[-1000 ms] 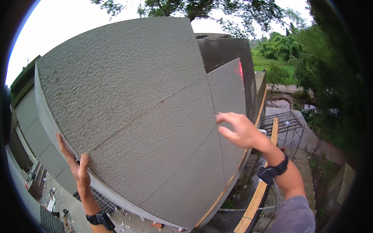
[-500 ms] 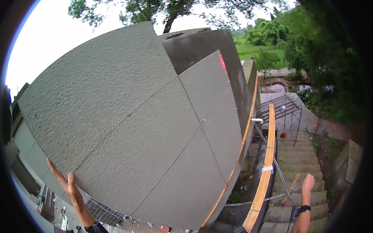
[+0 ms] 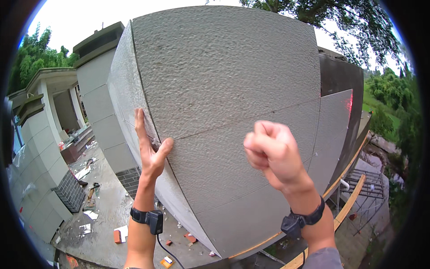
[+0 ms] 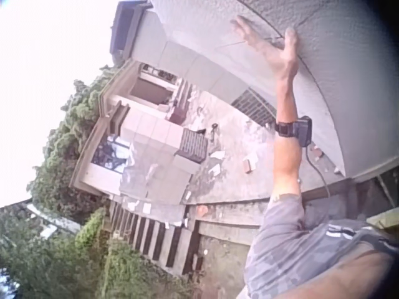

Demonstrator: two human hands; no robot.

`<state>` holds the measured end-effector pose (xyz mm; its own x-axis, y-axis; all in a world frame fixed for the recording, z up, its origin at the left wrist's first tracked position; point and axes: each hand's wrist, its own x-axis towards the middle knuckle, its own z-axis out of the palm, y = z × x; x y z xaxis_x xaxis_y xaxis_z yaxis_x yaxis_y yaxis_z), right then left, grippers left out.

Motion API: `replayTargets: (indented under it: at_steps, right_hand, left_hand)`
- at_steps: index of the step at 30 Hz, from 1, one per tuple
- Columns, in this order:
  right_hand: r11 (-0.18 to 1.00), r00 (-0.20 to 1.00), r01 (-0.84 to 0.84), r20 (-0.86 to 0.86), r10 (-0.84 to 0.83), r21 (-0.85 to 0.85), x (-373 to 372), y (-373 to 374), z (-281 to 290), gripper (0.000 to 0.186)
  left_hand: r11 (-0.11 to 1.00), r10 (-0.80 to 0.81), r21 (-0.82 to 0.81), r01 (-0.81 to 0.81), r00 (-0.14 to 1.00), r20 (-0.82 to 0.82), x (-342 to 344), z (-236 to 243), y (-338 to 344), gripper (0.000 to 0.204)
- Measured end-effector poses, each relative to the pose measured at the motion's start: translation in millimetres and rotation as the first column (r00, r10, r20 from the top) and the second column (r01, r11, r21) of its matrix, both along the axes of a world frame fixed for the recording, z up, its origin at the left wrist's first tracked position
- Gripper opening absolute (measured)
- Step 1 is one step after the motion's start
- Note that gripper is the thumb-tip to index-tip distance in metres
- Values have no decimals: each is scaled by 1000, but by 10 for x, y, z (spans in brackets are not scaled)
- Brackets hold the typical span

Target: Spreading mortar onto the back of a large stone-textured exterior tile and mounting it onto a corner column.

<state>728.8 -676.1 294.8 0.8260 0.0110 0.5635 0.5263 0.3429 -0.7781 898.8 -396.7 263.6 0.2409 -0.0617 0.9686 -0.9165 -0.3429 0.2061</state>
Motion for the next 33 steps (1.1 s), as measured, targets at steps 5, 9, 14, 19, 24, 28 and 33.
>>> replayTargets:
  at_steps: [5, 9, 14, 19, 24, 28, 33]
  right_hand:
    - [993, 977, -102, 181, 112, -65, -88, 597, 692, 37]
    - [971, 941, -201, 250, 227, -126, -98, 671, 764, 34]
    - [995, 1000, 11, 22, -9, -96, 1022, 556, 603, 31]
    - [999, 999, 29, -41, -29, -16, 1039, 557, 623, 34]
    - [973, 972, -176, 129, 196, -147, 388, 701, 704, 37]
    - [991, 995, -101, -19, 103, 83, 998, 299, 684, 36]
    - [999, 999, -50, -13, 50, -7, 1087, 214, 685, 40]
  left_hand:
    - [1000, 20, 4, -20, 1000, 7, -2, -11, -40, 108]
    - [999, 35, 9, -35, 999, 24, -43, 8, -80, 108]
    - [997, 68, 23, -69, 997, 41, -9, -46, -35, 109]
    - [997, 65, 29, -64, 998, -7, 24, -28, -53, 109]
    - [999, 43, -13, -43, 999, 31, 36, -39, -28, 110]
    - [999, 33, -27, -32, 999, 39, -62, 17, -67, 110]
    - [999, 17, -28, -17, 1000, 21, 59, -36, -106, 109]
